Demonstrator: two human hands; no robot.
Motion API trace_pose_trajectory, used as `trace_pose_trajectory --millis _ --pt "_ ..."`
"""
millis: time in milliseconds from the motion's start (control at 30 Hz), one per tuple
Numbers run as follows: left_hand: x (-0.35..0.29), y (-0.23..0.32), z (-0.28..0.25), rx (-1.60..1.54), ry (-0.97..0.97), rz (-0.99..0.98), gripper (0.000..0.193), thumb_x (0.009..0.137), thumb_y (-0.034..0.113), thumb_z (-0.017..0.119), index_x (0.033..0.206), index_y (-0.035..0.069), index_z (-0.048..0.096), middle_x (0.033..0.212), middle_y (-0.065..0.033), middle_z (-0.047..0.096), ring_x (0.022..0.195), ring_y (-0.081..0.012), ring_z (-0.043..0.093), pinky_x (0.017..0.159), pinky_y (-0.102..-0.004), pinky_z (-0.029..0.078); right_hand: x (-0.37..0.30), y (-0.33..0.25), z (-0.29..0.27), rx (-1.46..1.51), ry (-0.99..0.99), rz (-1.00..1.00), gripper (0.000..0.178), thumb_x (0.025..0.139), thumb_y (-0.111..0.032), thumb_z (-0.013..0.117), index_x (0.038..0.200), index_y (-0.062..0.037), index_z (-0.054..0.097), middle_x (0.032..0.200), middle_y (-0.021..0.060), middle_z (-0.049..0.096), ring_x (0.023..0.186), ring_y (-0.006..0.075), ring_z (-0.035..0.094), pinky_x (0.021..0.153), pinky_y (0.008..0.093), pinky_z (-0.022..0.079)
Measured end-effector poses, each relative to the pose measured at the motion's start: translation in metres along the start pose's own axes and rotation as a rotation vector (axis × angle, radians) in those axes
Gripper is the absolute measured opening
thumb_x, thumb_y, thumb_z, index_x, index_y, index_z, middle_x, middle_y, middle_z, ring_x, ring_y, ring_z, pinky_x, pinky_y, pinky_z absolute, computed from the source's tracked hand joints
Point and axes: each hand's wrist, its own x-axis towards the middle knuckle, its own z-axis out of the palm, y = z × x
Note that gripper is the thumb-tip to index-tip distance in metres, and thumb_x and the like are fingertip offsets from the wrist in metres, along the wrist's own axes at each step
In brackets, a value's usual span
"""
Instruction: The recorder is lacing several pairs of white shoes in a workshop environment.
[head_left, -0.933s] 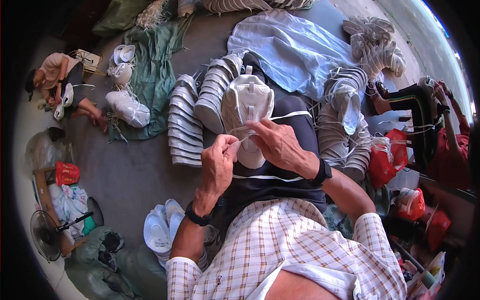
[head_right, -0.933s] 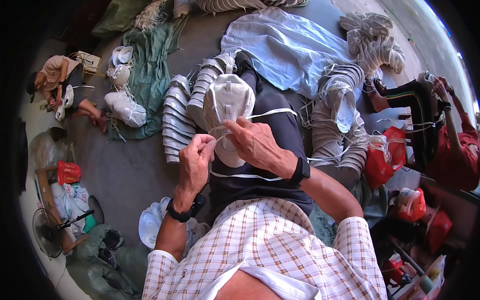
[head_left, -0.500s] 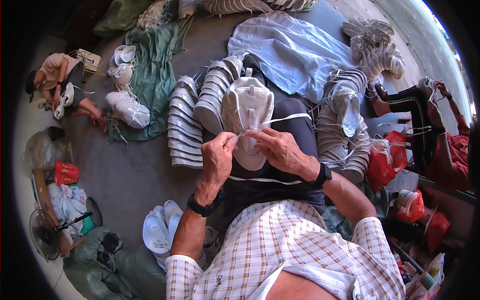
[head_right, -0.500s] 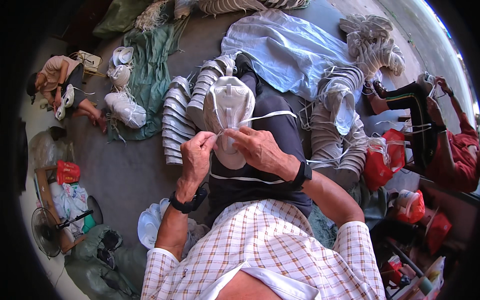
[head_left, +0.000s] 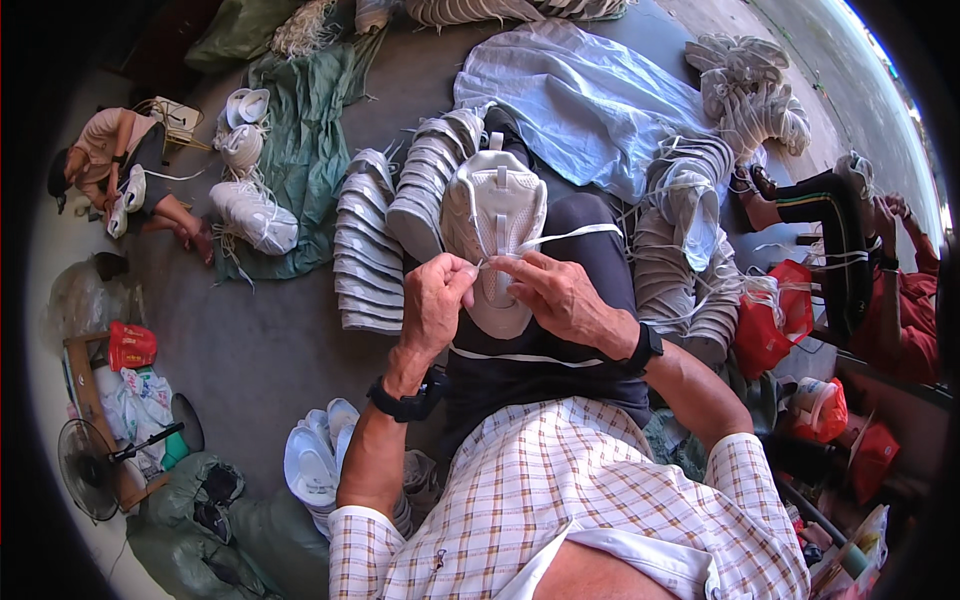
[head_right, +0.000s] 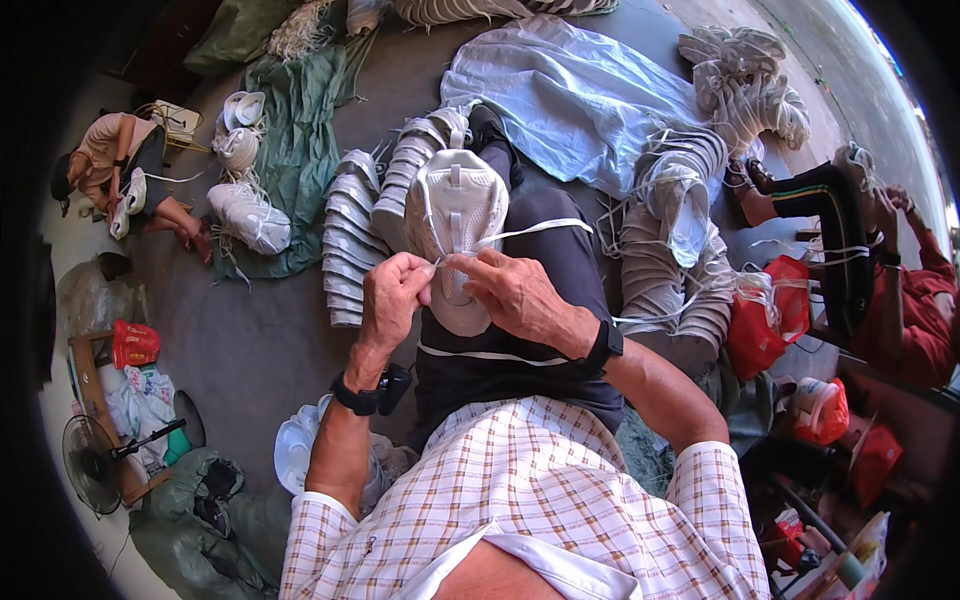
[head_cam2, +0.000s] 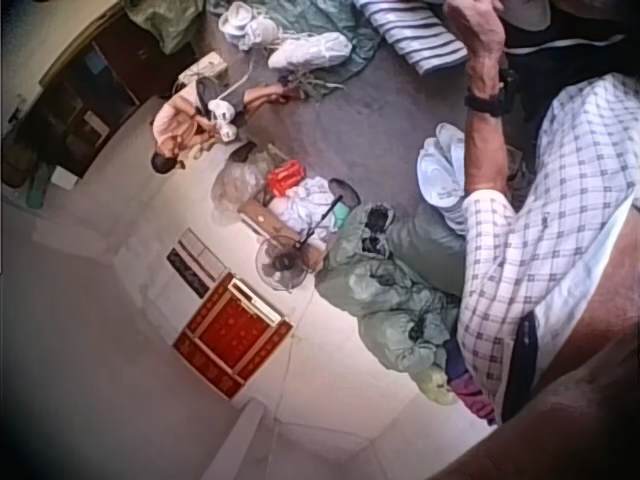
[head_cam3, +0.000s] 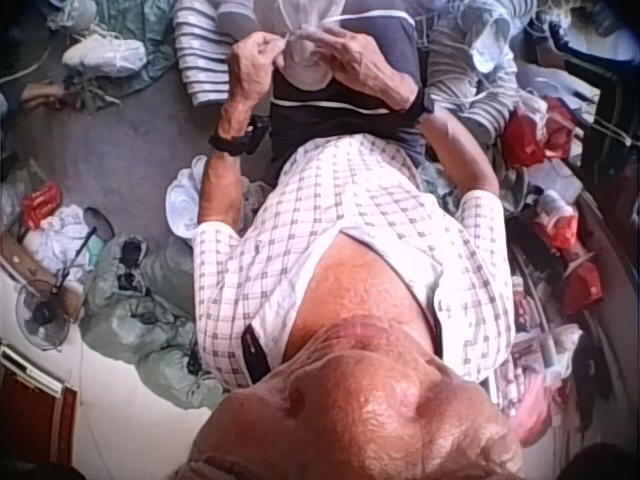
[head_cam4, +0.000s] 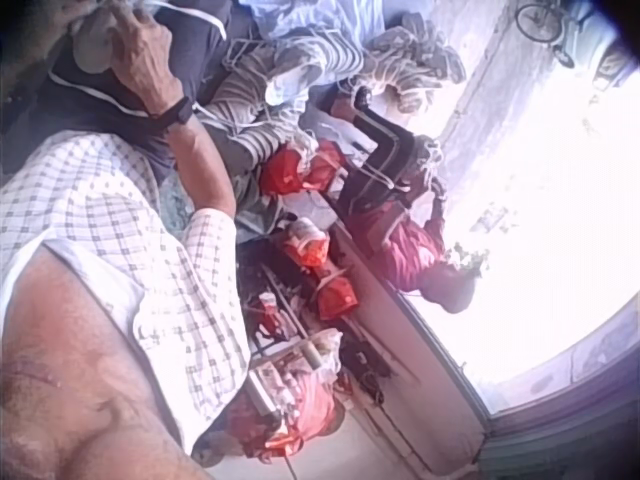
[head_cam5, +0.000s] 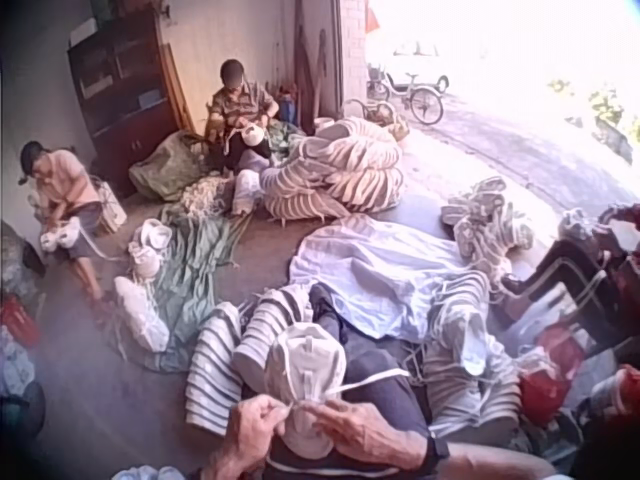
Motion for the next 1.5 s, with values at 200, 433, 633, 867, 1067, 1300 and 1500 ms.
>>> trace_pose_trajectory --millis 200,433,633,867,1067,1300,1500 --pt "0.007 0.007 0.007 0.242 0.082 0.229 0.022 0.094 0.016 0.058 0.081 -0.001 0.065 0.057 -0.0100 0.061 0.052 -0.0250 0.062 0.057 -0.0384 0.048 0.001 -0.002 -0.001 -0.010 -0.001 -0.009 0.042 0.091 -0.007 0.064 0.131 -0.0127 0.057 0.095 0.0149 0.062 0.077 0.0361 0.067 0.064 0.0451 0.052" --pt "0.009 0.026 -0.001 0.611 0.208 0.579 0.017 0.084 0.004 0.072 0.099 0.004 0.065 0.103 -0.0089 0.069 0.077 -0.0241 0.066 0.068 -0.0362 0.053 0.001 -0.001 0.000 -0.032 0.009 -0.022 0.042 0.091 -0.007 0.062 0.133 -0.0127 0.055 0.097 0.0154 0.061 0.077 0.0369 0.067 0.064 0.0458 0.053" --pt "0.030 0.045 -0.030 0.790 -0.192 0.851 0.037 0.075 0.003 0.078 0.105 0.008 0.056 0.120 -0.0106 0.056 0.093 -0.0339 0.065 0.076 -0.0426 0.055 0.008 0.001 0.001 -0.016 0.027 -0.013 0.035 0.090 -0.007 0.062 0.125 -0.0105 0.062 0.095 0.0170 0.067 0.079 0.0370 0.068 0.065 0.0454 0.053" --pt "0.045 0.042 -0.041 0.903 -0.359 0.834 0.030 0.074 0.009 0.080 0.095 0.003 0.059 0.102 -0.0127 0.054 0.084 -0.0345 0.066 0.068 -0.0439 0.054 0.043 -0.003 0.008 -0.166 0.065 0.105 0.018 0.090 -0.012 0.061 0.102 -0.0116 0.075 0.072 0.0174 0.068 0.067 0.0360 0.069 0.062 0.0446 0.053" --pt "0.041 0.039 -0.041 0.843 -0.341 0.951 0.030 0.073 0.007 0.081 0.092 -0.001 0.059 0.100 -0.0136 0.055 0.082 -0.0339 0.065 0.068 -0.0429 0.055 0.046 -0.005 0.005 -0.146 0.022 0.196 0.017 0.090 -0.015 0.062 0.099 -0.0144 0.077 0.074 0.0172 0.069 0.070 0.0360 0.070 0.063 0.0450 0.053" --pt "0.039 0.030 -0.039 0.801 -0.243 1.069 0.029 0.073 0.006 0.080 0.091 -0.001 0.059 0.099 -0.0137 0.055 0.082 -0.0330 0.066 0.069 -0.0414 0.056 0.058 -0.007 0.005 -0.152 -0.075 0.222 0.016 0.091 -0.016 0.061 0.098 -0.0128 0.076 0.079 0.0162 0.071 0.076 0.0368 0.070 0.065 0.0464 0.054" --pt "0.038 0.018 -0.040 0.771 -0.213 1.100 0.026 0.074 0.006 0.080 0.089 -0.003 0.060 0.098 -0.0125 0.055 0.081 -0.0308 0.066 0.069 -0.0399 0.056 0.062 -0.011 0.004 -0.175 -0.127 0.135 0.013 0.088 -0.012 0.060 0.095 -0.0096 0.072 0.080 0.0174 0.070 0.076 0.0389 0.070 0.066 0.0480 0.054"
